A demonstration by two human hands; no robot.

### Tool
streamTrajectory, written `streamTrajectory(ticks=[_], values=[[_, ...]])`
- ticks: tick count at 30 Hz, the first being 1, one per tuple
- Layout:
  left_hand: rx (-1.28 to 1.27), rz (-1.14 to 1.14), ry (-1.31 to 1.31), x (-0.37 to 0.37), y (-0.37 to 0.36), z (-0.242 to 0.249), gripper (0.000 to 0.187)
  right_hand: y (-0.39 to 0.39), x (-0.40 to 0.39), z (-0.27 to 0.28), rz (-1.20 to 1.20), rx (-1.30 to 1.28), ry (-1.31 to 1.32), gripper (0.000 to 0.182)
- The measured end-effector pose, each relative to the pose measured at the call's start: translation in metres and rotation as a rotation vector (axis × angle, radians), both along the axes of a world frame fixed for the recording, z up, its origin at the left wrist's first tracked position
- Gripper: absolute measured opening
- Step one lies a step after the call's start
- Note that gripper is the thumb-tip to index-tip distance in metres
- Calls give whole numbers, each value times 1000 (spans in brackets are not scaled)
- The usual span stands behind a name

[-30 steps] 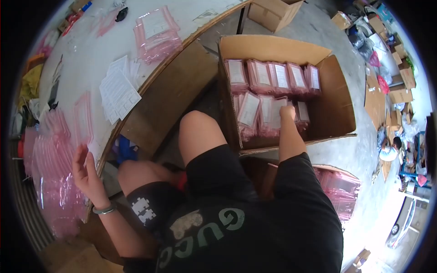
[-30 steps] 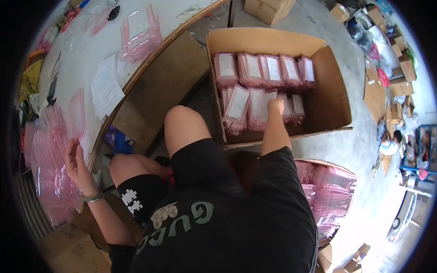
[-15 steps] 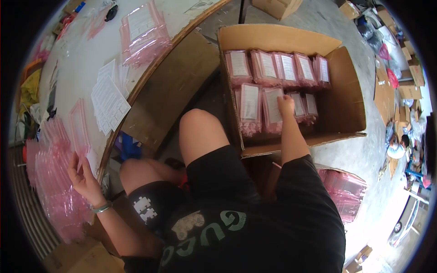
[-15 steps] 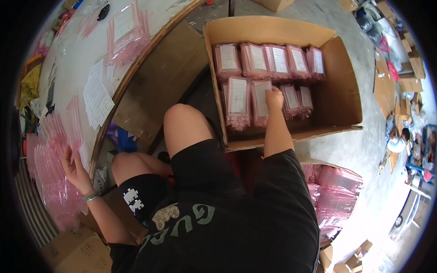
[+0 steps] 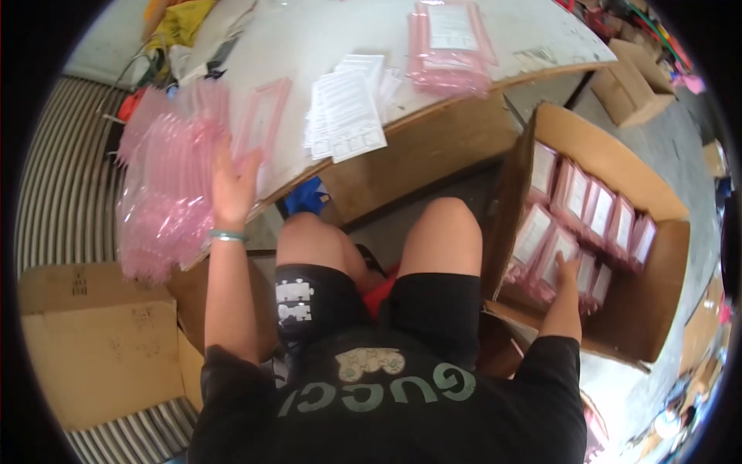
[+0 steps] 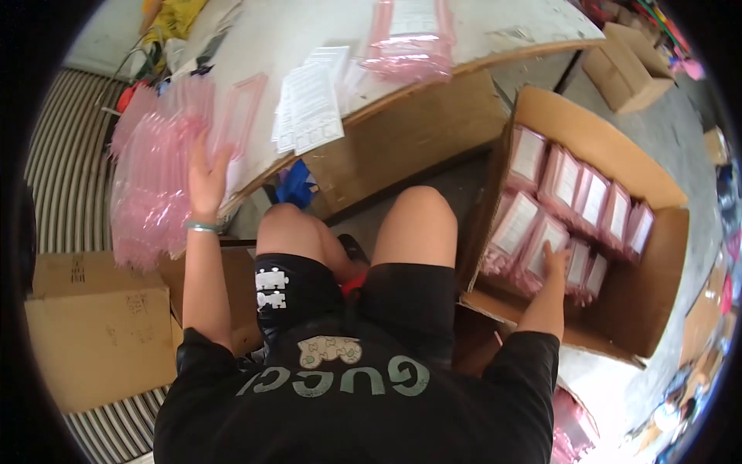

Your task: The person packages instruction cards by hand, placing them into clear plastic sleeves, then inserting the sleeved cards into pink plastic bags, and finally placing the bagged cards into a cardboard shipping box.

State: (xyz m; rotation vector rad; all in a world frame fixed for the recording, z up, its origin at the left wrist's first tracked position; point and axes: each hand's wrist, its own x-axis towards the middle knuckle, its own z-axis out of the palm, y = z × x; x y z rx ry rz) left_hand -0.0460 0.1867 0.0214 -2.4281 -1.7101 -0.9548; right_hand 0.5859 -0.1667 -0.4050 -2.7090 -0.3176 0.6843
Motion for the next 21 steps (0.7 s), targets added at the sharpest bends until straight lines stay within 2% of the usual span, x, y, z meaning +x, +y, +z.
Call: streamTrajectory(ticks=[1,2,3,5,7,8,9,10,12,14,16,19,20,21], values=[[-18,17,-20,2,3,-1,69,2,5,11,-1,-108,-28,102],[-78,76,-16,5,7,-2,76,6,10,21,-14,-194,-50,99],[-141,133,-13,7,11,-3,82,16,2,41,-64,-151,-192,95],[-234,185,9,3,28,-8,95,45,-39,116,-174,-70,-473,88],[-294,184,39,-1,47,-10,106,58,-30,146,-169,289,-397,76],[-402,229,49,-3,52,-7,105,65,-28,155,-165,468,-356,71],[-509,269,59,2,55,3,104,76,-34,161,-99,790,-468,45],[-613,304,69,10,56,12,104,86,-46,177,-41,962,-408,38],[-471,369,180,24,41,19,107,102,-85,235,88,1301,-283,27],[-338,417,254,31,28,18,111,118,-156,307,26,1340,-29,20],[-213,451,287,29,19,9,114,130,-215,345,259,1296,38,17],[-117,432,212,39,-7,24,115,148,-294,365,593,1357,91,16],[-53,353,86,44,-20,30,111,152,-307,372,633,1436,140,16],[11,273,-39,47,-38,38,106,149,-331,388,706,1380,322,32]])
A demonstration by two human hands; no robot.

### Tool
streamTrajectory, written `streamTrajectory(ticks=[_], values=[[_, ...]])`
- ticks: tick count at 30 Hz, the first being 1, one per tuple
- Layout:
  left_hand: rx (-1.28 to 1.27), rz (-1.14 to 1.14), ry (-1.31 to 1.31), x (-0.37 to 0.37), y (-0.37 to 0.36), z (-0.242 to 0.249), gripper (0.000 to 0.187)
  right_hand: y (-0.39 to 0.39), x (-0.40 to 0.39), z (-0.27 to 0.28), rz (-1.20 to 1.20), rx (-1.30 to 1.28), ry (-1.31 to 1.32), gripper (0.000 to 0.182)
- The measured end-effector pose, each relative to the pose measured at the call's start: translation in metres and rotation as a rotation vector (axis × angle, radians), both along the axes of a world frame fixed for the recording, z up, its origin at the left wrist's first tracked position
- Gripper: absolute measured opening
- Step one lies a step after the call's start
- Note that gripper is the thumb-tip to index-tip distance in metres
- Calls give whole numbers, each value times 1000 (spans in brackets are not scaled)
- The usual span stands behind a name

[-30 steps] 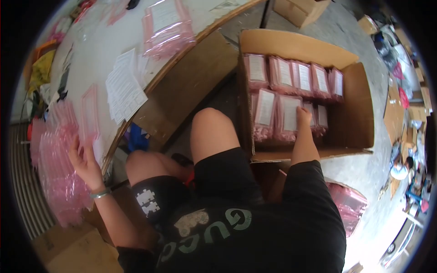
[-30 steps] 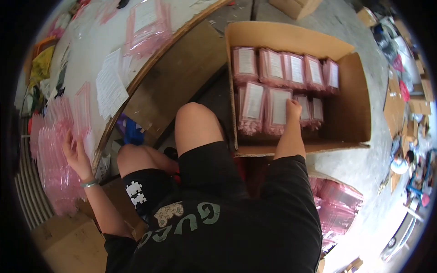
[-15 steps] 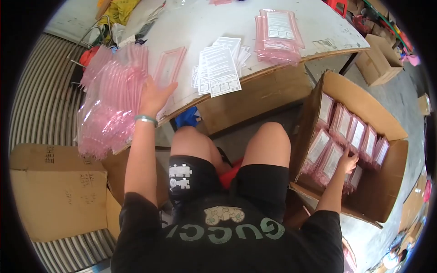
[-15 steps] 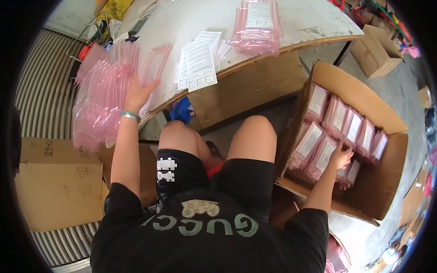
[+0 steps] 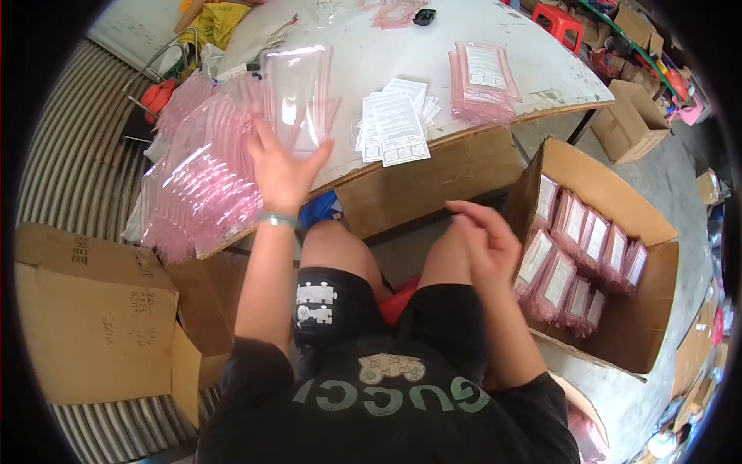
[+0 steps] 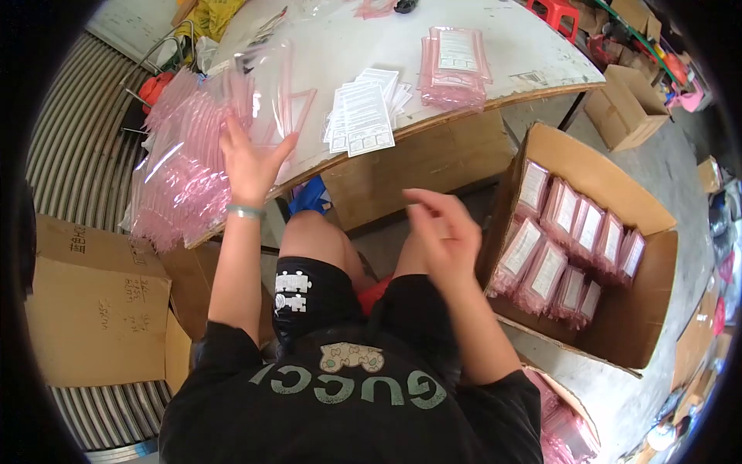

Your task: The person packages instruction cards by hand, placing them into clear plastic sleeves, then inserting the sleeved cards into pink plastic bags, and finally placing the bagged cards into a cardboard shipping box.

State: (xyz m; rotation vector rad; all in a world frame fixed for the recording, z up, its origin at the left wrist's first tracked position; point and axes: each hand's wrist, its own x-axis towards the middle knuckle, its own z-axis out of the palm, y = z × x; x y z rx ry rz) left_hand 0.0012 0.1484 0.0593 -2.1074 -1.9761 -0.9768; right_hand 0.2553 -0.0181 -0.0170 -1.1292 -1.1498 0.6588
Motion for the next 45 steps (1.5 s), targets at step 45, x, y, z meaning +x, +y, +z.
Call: streamTrajectory(ticks=[45], values=[[-689,-429,-2576,-44,-180,-36,83,-23,-164,32,154,600,-567,31]])
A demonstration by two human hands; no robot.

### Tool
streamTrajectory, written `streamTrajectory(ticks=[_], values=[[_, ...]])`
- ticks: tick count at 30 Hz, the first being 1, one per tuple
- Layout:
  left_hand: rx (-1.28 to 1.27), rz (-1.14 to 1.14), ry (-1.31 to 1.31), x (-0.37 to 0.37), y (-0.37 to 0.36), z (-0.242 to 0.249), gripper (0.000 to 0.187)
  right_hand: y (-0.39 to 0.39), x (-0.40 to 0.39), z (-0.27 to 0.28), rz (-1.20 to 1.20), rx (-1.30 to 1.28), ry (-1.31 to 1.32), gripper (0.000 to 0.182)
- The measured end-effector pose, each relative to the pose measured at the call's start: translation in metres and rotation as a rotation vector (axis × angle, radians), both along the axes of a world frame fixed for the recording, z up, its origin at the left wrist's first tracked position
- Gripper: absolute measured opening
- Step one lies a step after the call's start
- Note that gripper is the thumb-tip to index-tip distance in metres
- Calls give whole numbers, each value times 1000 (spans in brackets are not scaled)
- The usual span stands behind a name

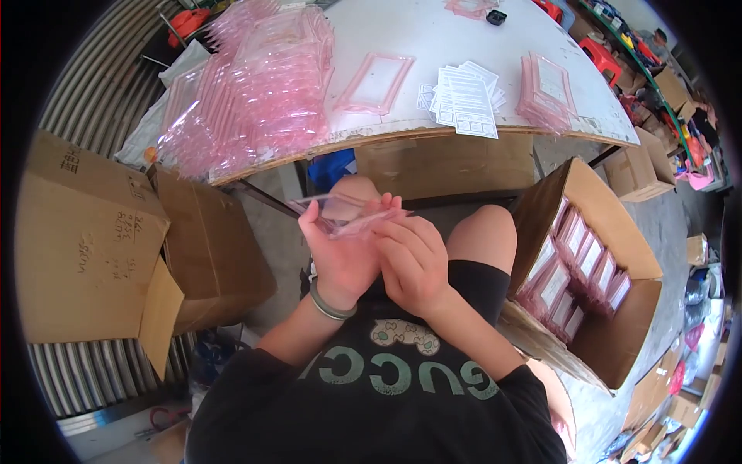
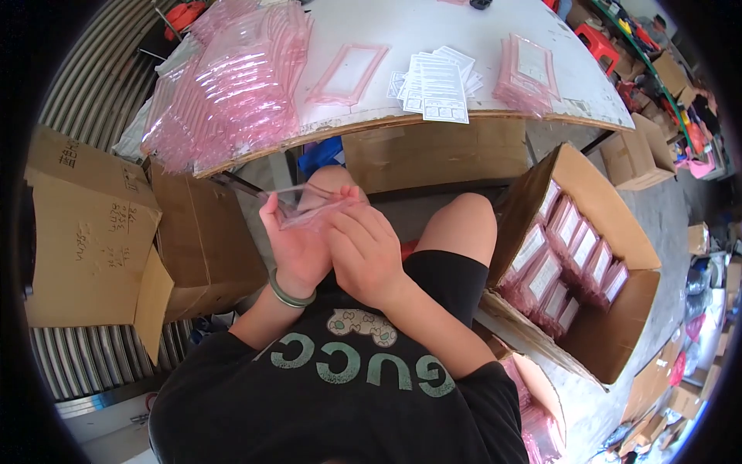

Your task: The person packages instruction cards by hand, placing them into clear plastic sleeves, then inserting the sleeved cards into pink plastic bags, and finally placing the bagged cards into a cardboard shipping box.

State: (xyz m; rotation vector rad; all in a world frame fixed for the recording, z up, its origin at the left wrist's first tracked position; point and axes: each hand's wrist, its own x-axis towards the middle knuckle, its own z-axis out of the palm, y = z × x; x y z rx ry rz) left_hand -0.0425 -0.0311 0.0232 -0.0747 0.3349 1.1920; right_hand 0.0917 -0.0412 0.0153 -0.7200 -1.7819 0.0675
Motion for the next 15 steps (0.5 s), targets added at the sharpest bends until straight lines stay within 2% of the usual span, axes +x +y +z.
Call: streamTrajectory(ticks=[3,6,9,12,15], values=[[9,69,124,5,-6,-1,79,-7,9,15,109,-253,-113,33],[-4,116,222,8,-5,0,76,-13,18,14,204,-450,-228,46],[122,112,226,11,-7,-4,76,-17,18,8,149,-392,-359,62],[279,69,195,16,-7,-7,75,-14,16,23,261,-484,-235,84],[196,-2,344,7,-9,-18,73,-13,20,13,338,-711,-301,95]])
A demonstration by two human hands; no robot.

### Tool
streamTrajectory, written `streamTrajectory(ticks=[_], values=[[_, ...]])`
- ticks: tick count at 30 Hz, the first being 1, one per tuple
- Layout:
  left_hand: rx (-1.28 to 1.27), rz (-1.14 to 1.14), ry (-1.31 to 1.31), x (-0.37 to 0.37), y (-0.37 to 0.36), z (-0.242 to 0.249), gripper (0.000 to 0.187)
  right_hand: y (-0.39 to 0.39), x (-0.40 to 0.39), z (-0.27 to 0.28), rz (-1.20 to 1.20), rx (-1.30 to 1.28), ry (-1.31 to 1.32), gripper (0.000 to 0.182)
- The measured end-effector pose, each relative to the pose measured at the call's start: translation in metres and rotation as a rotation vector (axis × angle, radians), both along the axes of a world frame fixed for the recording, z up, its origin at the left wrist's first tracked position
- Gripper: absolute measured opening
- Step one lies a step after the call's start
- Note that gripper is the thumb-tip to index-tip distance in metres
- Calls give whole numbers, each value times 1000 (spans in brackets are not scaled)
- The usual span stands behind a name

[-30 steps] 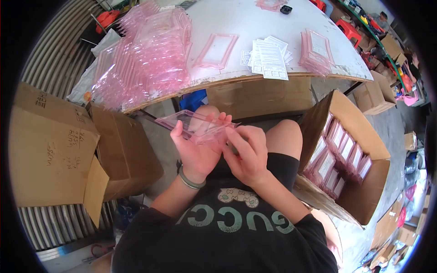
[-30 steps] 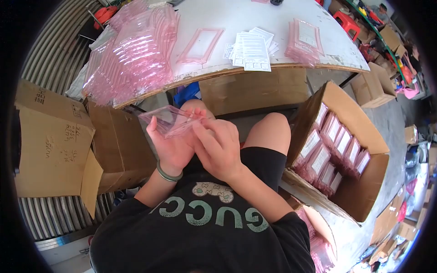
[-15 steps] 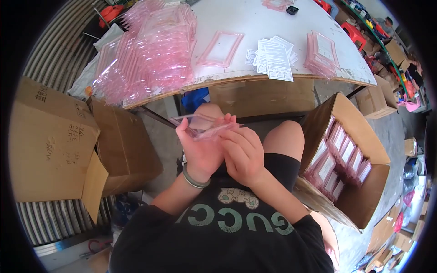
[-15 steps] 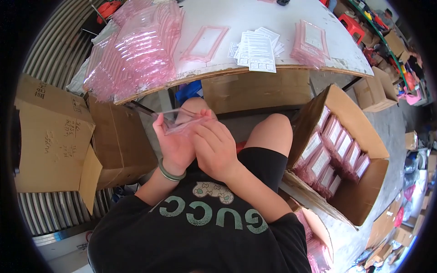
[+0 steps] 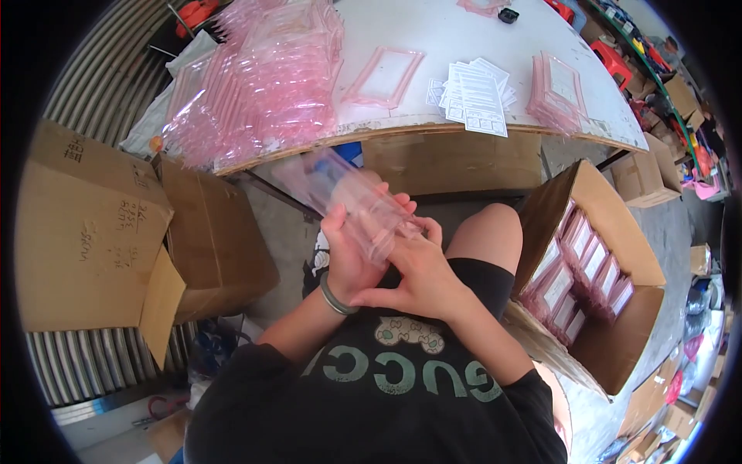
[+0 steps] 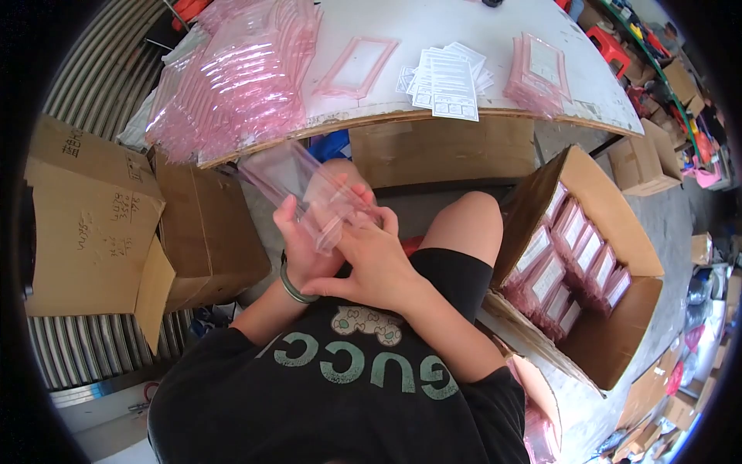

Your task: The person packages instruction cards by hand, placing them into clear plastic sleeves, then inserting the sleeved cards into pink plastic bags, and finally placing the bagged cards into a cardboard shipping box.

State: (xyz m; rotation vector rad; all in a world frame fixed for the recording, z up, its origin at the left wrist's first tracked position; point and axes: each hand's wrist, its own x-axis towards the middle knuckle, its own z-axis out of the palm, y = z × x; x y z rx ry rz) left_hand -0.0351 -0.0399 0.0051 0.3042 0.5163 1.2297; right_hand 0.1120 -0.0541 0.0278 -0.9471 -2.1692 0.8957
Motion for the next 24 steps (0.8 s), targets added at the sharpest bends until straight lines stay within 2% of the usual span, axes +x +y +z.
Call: streamTrajectory(ticks=[6,9,12,15,16,18,19,20,21,23,24], values=[[52,-52,64,12,-6,-20,83,-3,17,7,16,-16,-71,94],[155,-19,52,22,-9,-19,68,0,11,-5,-42,142,-114,93],[56,-33,118,13,-3,-31,59,8,21,-6,41,-20,-171,88],[-42,-83,126,10,9,-37,64,9,27,-1,63,-106,-25,63],[-105,-112,11,3,17,-38,68,19,39,-1,114,-261,145,51],[-239,-162,-216,-10,27,-38,77,54,69,14,-84,86,137,35],[-246,-168,-246,-9,24,-35,76,72,83,24,-210,248,120,27],[-251,-177,-272,-7,22,-30,76,99,93,12,-432,629,-74,35],[-250,-189,-299,-4,21,-25,76,122,103,11,-593,843,-359,42],[-228,-231,-430,1,23,-20,78,166,124,-22,-594,892,-530,21],[-215,-246,-498,1,26,-18,78,176,129,-21,-521,804,-565,16]])
